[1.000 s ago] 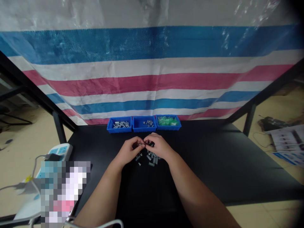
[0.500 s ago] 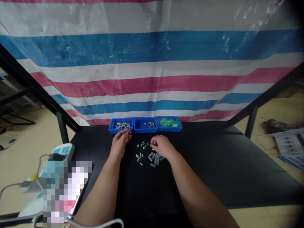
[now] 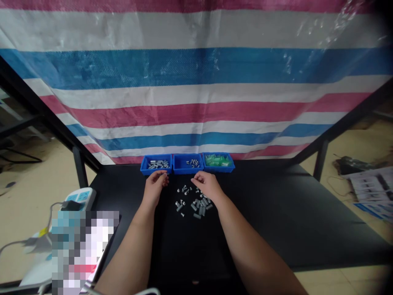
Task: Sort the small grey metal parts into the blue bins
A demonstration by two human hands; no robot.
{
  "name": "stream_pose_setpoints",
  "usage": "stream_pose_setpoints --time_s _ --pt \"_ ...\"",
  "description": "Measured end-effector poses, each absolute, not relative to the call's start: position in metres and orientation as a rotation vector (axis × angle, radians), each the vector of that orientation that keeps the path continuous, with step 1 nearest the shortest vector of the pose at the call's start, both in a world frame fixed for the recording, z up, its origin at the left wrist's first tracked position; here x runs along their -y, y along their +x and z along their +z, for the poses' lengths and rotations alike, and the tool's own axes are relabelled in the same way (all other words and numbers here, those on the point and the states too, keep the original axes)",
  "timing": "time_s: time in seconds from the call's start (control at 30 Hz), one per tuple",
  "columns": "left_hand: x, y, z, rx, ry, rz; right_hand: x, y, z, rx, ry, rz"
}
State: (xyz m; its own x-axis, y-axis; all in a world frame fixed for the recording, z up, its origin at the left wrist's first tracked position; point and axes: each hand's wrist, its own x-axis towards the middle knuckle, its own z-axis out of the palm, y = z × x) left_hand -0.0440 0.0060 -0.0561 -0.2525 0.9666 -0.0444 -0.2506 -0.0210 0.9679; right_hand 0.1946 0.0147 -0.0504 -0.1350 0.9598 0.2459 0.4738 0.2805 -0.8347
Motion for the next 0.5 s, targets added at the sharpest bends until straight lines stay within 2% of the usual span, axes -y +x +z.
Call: stream_pose_setpoints --time_s 0.13,0.23,0.5 --pt "-0.005 -0.044 -0.052 -1.068 0.965 1.579 -0.021 0.188 -0.055 1.497 -1.149 0.931" --pt "-0.004 -0.043 -0.050 -0.979 1.010 1.517 -0.022 0.186 -0.057 1.439 -1.060 0.965" --pt "0.005 -0.040 -0.045 -1.173 1.450 1.282 -0.011 0.205 -0.043 1.871 -1.270 0.545"
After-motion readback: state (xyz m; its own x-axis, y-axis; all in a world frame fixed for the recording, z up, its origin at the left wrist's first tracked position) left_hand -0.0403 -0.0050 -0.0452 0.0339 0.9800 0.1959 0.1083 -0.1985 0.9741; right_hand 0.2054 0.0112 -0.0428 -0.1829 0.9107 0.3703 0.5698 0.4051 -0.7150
